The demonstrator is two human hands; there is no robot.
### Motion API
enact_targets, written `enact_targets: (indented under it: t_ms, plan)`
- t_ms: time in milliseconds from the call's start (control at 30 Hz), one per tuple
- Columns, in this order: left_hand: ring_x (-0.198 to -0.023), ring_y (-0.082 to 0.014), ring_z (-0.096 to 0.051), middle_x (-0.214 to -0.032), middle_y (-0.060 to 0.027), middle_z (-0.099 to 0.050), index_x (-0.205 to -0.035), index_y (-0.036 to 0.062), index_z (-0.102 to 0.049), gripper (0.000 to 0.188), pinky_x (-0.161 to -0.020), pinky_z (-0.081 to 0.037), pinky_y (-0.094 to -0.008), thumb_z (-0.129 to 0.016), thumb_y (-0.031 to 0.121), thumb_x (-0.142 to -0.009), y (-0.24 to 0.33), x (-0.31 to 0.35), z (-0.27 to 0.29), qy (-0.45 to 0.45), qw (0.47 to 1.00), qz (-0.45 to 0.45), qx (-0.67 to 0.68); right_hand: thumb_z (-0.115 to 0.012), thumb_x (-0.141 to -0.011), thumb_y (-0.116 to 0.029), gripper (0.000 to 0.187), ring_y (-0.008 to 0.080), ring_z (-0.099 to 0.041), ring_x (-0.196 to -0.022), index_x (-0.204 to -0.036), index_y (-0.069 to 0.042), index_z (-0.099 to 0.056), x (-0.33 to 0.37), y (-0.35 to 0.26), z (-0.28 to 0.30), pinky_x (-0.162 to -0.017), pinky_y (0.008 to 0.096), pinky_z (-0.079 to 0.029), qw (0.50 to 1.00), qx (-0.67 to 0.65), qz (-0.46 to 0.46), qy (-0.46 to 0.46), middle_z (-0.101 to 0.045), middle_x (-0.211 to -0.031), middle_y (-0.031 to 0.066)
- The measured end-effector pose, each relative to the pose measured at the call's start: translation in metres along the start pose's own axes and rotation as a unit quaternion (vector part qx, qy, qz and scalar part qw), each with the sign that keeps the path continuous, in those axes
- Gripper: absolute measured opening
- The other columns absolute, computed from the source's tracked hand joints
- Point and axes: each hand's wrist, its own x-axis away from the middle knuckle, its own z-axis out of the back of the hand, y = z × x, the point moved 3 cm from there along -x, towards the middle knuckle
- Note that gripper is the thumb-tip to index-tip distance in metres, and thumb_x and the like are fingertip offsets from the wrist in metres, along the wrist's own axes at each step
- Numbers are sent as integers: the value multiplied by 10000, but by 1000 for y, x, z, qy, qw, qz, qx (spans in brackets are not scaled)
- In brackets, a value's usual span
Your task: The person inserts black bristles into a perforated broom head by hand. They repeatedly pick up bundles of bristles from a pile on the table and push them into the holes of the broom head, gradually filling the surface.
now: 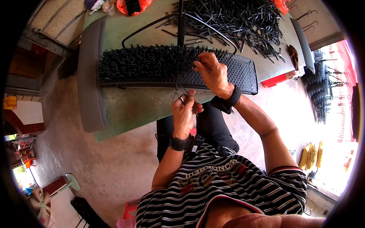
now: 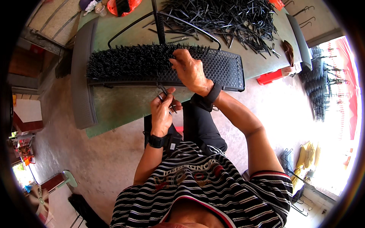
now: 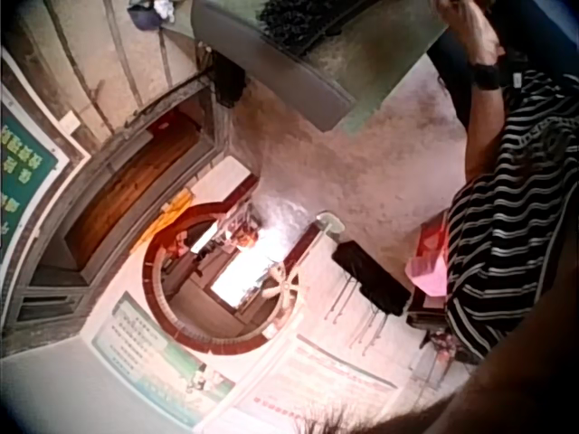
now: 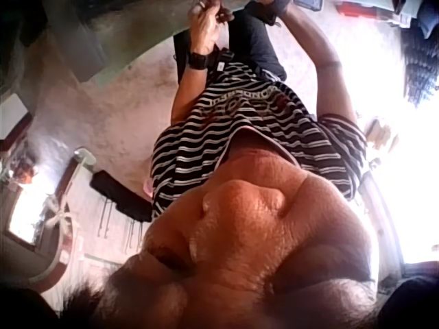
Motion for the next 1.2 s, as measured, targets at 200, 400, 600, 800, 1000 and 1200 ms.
enact_targets:
  t_ms: [200,400,600,800,1000,1200]
  plan:
    - [-604,-138,-604,-731,4,-530,-1098,25,-590,218,-543,-520,-284,-513,128,-923,3,5,0,-8,999,37,-12,-640,-796,-115,102,287,-600,-660,-865,-51,-602,-5,-7,-4,-513,369,-470,968,175,173,-58,-585,-767,101]
    - [-501,-83,-535,-728,-16,-554,-1101,25,-585,222,-428,-428,-201,-526,146,-925,4,8,5,-59,996,34,-65,-660,-792,-121,120,268,-619,-642,-887,-51,-639,-12,-12,-1,-516,333,-478,937,269,176,-139,-618,-760,97]
    - [-507,-67,-483,-777,-25,-579,-1126,26,-581,256,-467,-391,-209,-559,175,-919,4,9,1,-120,988,4,-96,-661,-800,-118,145,178,-642,-564,-825,24,-645,1,-16,3,-509,261,-489,958,22,-165,-232,-644,-640,93]
    - [-621,-102,-571,-853,-71,-627,-1088,3,-573,196,-562,-477,-230,-544,76,-908,5,10,4,5,996,-88,-28,-629,-826,-45,166,137,-658,-589,-960,10,-546,-4,-32,3,-504,232,-493,994,-56,-87,-27,-662,-717,109]
    - [-664,-154,-612,-892,-77,-640,-1068,18,-592,187,-592,-505,-283,-530,27,-891,3,3,27,13,998,-51,29,-625,-827,-5,146,195,-668,-633,-935,-6,-528,-1,-22,-13,-522,268,-513,998,-10,60,-16,-644,-751,117]
    - [-683,-165,-611,-905,-65,-628,-1071,34,-610,194,-578,-496,-294,-540,66,-893,10,5,29,50,998,-6,47,-651,-790,-58,120,278,-606,-610,-873,-34,-566,0,-18,-22,-494,340,-479,974,102,190,-67,-581,-748,91]
